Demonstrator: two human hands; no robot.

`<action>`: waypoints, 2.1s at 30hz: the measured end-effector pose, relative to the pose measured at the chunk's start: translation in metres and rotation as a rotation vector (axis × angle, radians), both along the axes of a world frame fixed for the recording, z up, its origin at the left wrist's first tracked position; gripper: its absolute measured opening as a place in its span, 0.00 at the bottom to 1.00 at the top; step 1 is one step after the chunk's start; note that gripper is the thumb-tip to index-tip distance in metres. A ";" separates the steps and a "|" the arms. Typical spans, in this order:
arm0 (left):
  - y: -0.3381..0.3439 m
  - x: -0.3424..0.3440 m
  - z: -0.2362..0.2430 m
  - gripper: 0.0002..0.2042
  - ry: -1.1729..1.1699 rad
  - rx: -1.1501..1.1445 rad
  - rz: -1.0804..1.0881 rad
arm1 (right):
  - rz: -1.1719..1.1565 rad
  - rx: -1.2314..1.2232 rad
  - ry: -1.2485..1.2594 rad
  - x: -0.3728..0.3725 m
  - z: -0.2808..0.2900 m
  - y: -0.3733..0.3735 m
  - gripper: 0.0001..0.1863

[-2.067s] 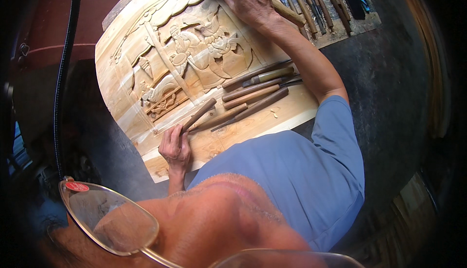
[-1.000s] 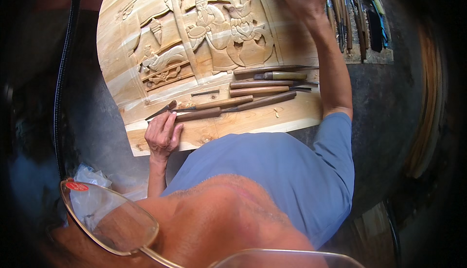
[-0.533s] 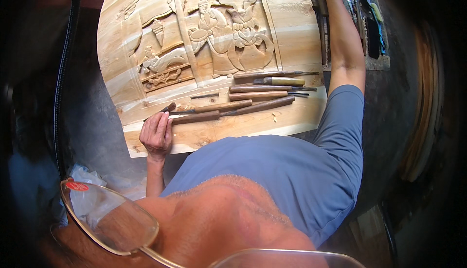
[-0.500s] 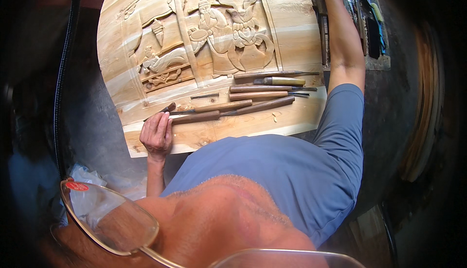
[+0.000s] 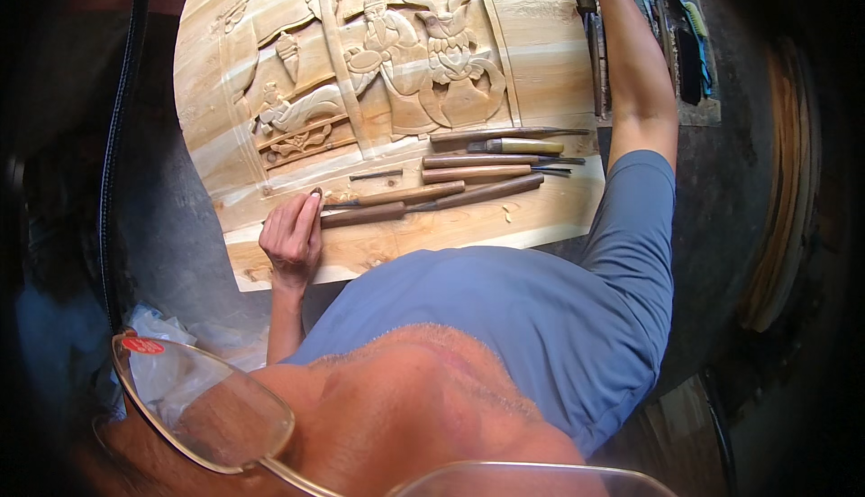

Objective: The person carves a relief scene into a wooden panel using a chisel and a wooden mallet. They strike the chisel with the mallet to remove wood and then use the chisel by hand to refine the detailed figures in the artwork.

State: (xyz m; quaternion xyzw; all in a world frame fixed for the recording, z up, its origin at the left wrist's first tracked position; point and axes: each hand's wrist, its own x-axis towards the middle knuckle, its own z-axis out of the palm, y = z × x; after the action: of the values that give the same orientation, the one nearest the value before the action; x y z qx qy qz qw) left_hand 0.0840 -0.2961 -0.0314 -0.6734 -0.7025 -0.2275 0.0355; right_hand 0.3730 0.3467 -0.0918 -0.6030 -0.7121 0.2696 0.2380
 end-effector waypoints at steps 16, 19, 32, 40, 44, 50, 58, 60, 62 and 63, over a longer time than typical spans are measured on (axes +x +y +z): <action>-0.004 -0.010 -0.009 0.15 -0.009 0.048 -0.019 | 0.154 0.036 -0.977 0.030 0.002 0.026 0.20; -0.004 -0.010 -0.007 0.16 -0.006 0.045 -0.007 | 0.219 -0.074 -0.781 0.034 -0.011 0.029 0.18; 0.055 -0.003 0.001 0.15 -0.039 0.150 -0.305 | 0.215 0.004 -0.156 0.086 0.011 -0.004 0.19; 0.096 0.009 -0.010 0.12 -0.011 0.197 -0.405 | -0.079 -0.467 0.482 0.150 0.051 0.022 0.17; 0.097 0.014 -0.017 0.13 -0.041 0.162 -0.435 | -0.094 -0.653 0.641 0.198 0.034 0.045 0.21; 0.093 0.013 -0.022 0.14 -0.036 0.131 -0.431 | 0.168 -0.793 0.769 0.192 0.019 0.059 0.26; 0.094 0.012 -0.022 0.12 -0.082 0.133 -0.415 | 0.164 -0.867 0.967 0.169 0.013 0.053 0.30; 0.093 0.012 -0.020 0.13 -0.078 0.144 -0.419 | 0.324 -1.011 1.110 0.152 0.017 0.035 0.24; 0.093 0.011 -0.022 0.16 -0.075 0.167 -0.444 | 0.192 -0.967 1.326 0.161 0.030 0.021 0.23; 0.095 0.012 -0.021 0.16 -0.076 0.193 -0.460 | 0.191 -0.892 1.333 0.160 0.045 0.006 0.21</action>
State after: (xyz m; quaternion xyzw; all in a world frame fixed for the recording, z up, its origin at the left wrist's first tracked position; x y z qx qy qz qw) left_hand 0.0961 -0.2006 -0.0525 -0.8000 -0.5066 -0.3208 0.0208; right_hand 0.5329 0.3531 -0.0466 -0.2903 -0.2940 0.8505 0.3254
